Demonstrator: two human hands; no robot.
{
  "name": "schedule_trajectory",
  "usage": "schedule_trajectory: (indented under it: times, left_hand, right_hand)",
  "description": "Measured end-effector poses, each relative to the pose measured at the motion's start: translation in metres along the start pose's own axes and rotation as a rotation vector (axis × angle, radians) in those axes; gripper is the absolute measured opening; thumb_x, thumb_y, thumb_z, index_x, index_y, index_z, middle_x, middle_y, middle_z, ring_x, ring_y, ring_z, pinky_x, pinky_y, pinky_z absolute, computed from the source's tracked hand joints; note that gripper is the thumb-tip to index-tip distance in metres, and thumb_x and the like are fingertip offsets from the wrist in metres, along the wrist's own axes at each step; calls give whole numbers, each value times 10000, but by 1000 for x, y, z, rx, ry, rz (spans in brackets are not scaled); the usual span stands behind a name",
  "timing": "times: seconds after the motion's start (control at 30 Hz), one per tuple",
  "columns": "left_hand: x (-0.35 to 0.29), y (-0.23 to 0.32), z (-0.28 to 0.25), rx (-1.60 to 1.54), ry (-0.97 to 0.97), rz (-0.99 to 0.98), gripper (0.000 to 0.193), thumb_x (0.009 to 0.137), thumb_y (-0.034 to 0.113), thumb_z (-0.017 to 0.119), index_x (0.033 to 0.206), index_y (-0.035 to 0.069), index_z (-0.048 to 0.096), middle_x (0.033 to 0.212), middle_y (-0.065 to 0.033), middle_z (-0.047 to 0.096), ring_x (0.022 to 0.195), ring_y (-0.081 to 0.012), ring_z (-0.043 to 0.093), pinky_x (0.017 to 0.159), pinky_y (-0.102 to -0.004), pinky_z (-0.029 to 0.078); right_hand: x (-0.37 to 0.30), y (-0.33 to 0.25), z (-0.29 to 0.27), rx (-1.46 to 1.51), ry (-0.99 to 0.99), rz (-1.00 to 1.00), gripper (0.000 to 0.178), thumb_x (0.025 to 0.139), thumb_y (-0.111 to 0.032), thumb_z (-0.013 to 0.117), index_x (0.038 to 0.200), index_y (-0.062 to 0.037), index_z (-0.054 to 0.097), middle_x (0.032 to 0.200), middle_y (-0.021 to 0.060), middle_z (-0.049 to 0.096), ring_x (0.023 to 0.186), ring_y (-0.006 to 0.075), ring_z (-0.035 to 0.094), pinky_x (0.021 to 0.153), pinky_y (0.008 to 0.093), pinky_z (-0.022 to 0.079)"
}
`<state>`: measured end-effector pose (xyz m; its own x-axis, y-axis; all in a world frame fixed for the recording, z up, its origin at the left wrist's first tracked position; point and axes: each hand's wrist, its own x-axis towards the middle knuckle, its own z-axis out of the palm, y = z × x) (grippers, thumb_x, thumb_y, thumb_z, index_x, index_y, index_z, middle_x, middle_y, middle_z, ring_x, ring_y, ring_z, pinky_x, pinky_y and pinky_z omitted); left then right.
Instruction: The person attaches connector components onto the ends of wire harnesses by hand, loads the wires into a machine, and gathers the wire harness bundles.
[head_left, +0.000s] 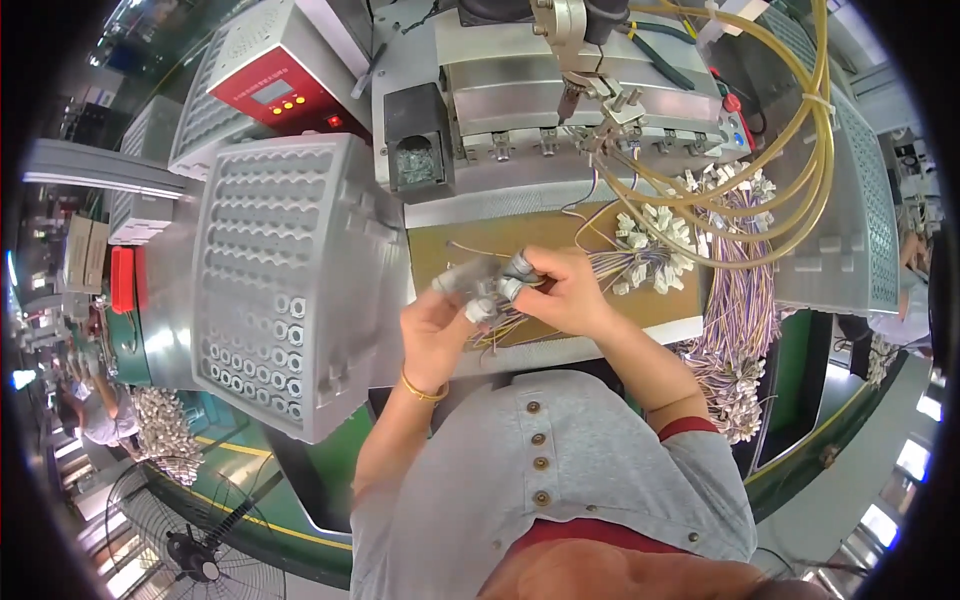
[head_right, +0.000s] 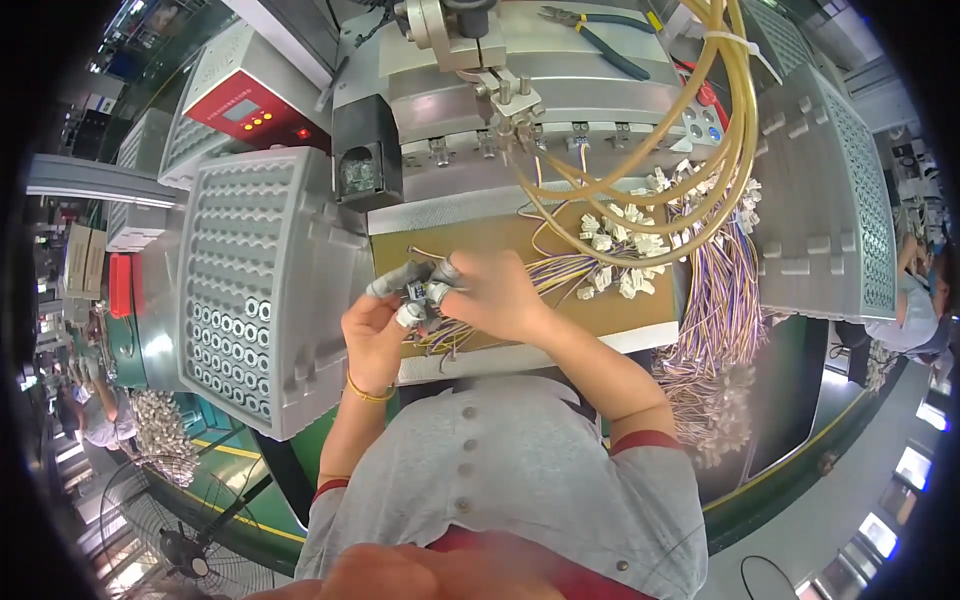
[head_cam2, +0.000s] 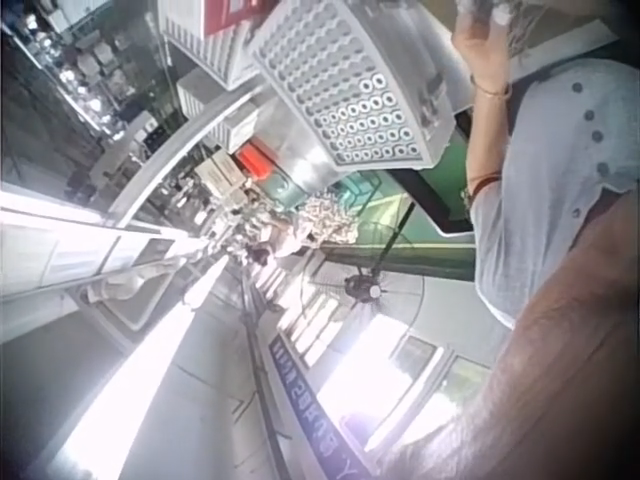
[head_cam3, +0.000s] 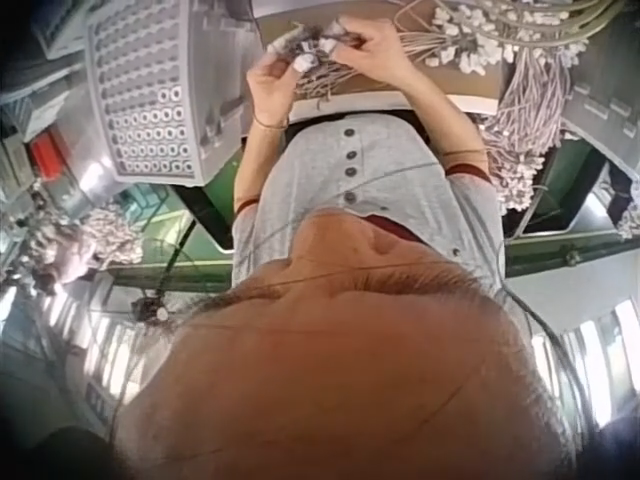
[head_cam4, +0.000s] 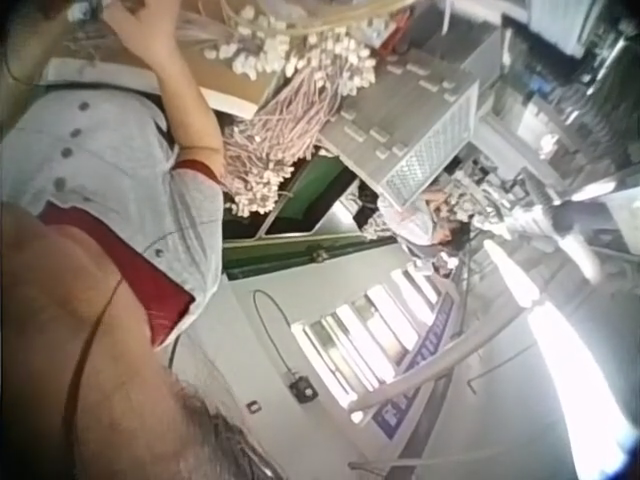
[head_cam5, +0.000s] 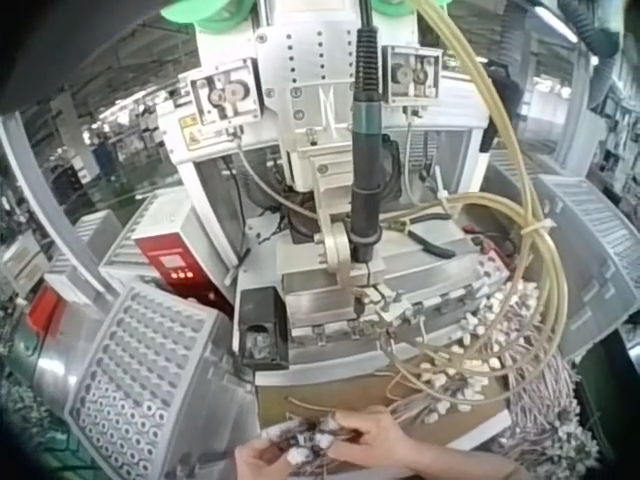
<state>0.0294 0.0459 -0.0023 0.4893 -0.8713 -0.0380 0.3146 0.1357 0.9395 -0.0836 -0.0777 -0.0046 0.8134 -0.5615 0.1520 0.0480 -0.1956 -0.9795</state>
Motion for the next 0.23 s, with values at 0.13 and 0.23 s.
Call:
schedule_trajectory:
  times: [0.13, 0.23]
  left_hand:
    - [0, -1, 4, -28, -26, 39, 320, 756, -25, 583, 1062, -79, 508, 985, -101, 569, 842, -126, 546, 638, -214, 469]
    - [4, -2, 3, 37, -56, -10, 326, 760, -19, 583, 1074, -71, 510, 975, -97, 574, 851, -139, 548, 686, -205, 459]
  right_hand:
    - [3, -10, -8, -210, -99, -115, 68, 652, -11, 570, 668, -9, 504, 523, 18, 484, 490, 25, 396, 417, 212, 328]
    - [0, -10, -1, 24, -52, 80, 76, 643, -23, 554, 661, -3, 482, 495, 25, 470, 467, 41, 393, 407, 224, 315]
